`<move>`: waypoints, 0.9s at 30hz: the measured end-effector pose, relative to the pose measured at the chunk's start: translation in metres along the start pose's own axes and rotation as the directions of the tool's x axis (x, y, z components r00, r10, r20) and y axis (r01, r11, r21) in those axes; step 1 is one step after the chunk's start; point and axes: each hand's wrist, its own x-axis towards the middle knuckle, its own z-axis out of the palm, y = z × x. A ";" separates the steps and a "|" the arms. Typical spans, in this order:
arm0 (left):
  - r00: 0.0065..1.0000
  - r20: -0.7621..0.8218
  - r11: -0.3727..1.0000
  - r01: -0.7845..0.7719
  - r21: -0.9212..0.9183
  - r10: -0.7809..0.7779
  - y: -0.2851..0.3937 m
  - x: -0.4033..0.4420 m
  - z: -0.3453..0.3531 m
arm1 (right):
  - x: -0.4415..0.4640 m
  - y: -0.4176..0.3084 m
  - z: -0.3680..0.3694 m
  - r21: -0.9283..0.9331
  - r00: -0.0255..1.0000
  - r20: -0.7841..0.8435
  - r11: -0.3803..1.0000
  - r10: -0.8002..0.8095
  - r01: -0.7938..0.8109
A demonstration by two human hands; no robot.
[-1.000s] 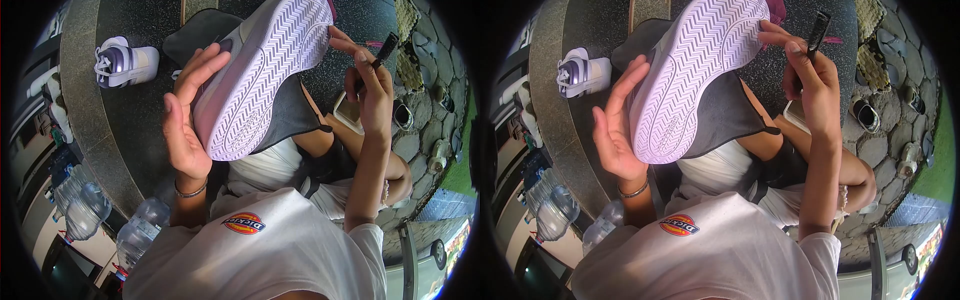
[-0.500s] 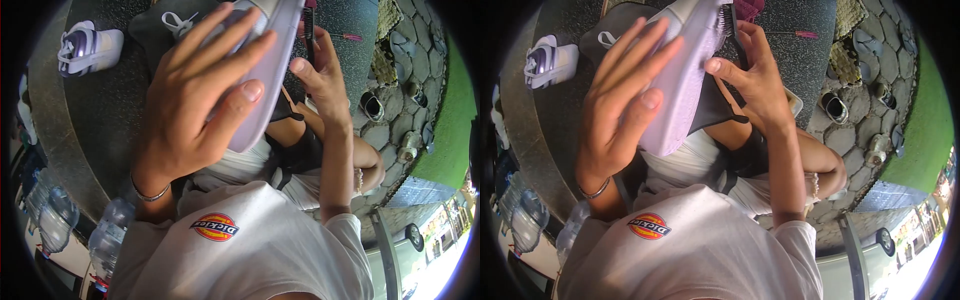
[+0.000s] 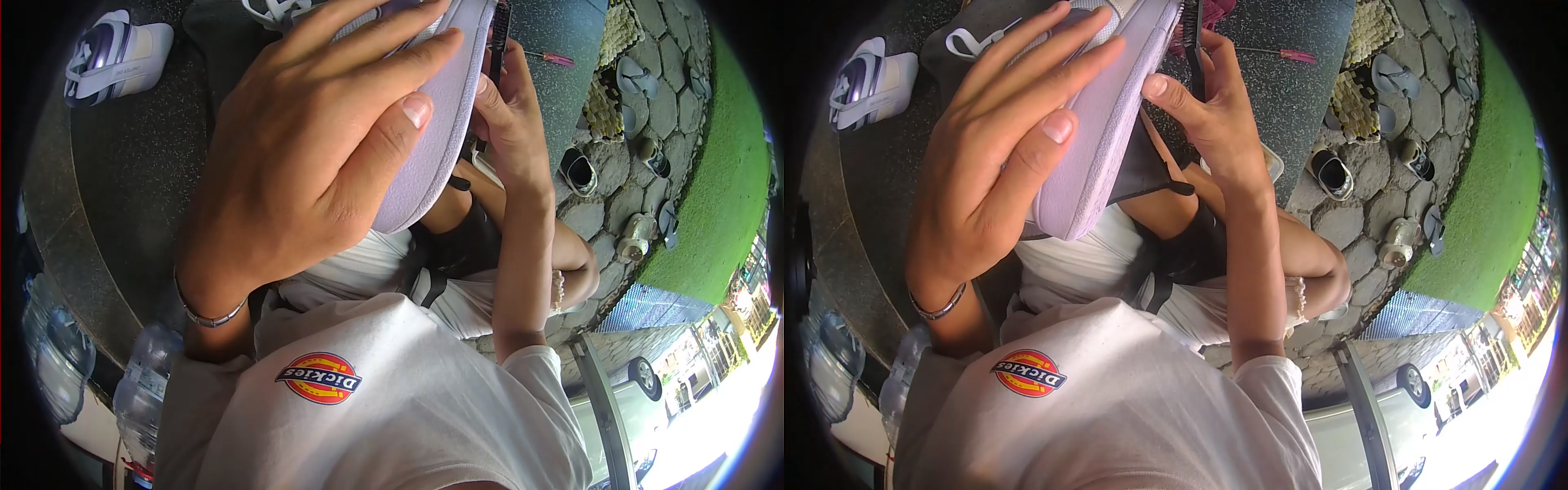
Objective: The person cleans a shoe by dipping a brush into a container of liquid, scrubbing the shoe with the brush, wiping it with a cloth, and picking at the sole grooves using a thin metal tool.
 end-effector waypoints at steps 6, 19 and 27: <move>1.000 -0.024 1.000 0.006 0.000 -0.006 0.001 0.005 0.002 | 0.001 0.002 0.001 0.028 0.999 0.005 0.999 -0.037 0.037; 0.998 -0.050 0.999 0.041 -0.007 -0.041 0.000 0.002 0.002 | 0.002 0.003 0.002 -0.060 0.995 -0.005 0.994 -0.097 0.096; 0.983 -0.151 0.994 0.106 -0.025 -0.108 -0.013 -0.003 0.008 | -0.013 -0.024 -0.015 -0.105 0.999 -0.031 0.994 -0.013 0.009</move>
